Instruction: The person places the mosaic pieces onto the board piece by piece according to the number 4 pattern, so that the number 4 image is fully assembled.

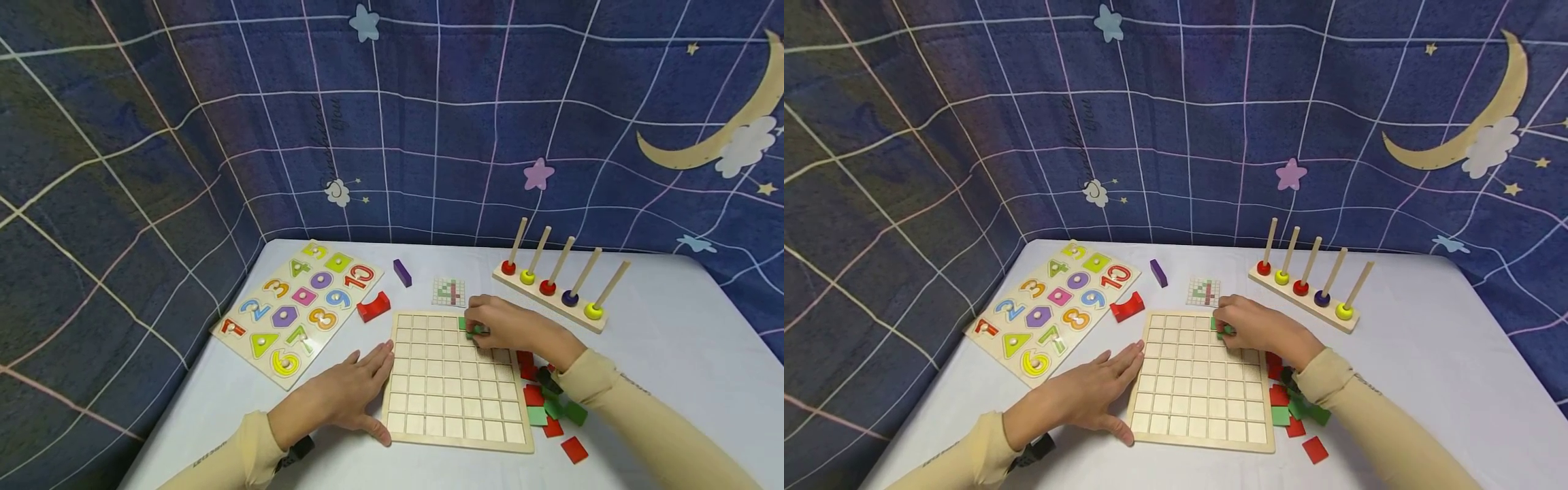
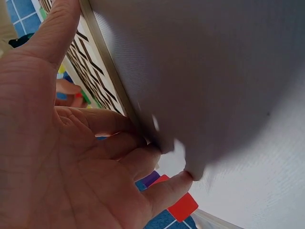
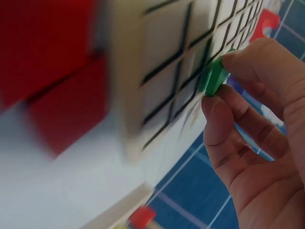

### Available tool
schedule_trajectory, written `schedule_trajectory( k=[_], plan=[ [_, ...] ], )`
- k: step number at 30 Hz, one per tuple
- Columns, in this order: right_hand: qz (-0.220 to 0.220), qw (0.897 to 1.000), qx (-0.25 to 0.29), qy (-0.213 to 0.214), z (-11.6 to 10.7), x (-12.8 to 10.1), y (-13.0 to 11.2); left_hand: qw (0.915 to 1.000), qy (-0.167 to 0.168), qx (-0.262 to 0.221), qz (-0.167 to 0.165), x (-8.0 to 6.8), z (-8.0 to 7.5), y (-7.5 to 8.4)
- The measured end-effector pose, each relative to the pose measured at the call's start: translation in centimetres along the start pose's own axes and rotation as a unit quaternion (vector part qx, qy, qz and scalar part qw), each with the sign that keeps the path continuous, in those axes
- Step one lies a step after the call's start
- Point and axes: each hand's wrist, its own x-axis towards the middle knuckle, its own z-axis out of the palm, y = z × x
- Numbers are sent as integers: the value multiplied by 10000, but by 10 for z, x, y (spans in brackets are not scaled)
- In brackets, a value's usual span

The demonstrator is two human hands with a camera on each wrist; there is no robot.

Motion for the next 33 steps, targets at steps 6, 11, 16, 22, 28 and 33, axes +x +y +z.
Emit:
schedule_trajectory(
  k=[6, 11, 16, 22, 28, 33],
  plan=[
    [-156, 9997, 85, -193, 11, 21, -12, 10000, -3, -57, 20, 3, 3, -1],
    [-132, 9998, 15, -174, 12, 27, -17, 10000, 29, -70, 20, 2, 2, -2],
    [-77, 9998, -106, -171, 12, 30, -20, 9999, 28, -106, 1, 1, 2, -2],
    [-330, 9993, 38, -178, 9, 19, -17, 9999, 35, -146, 2, 3, 3, -2],
    [-273, 9994, 206, 13, -4, -7, -8, 9999, 27, -137, 8, 3, 2, -1],
    [131, 9999, 71, 24, -20, -39, -2, 9999, 1, -133, -9, 3, 1, -1]
  ],
)
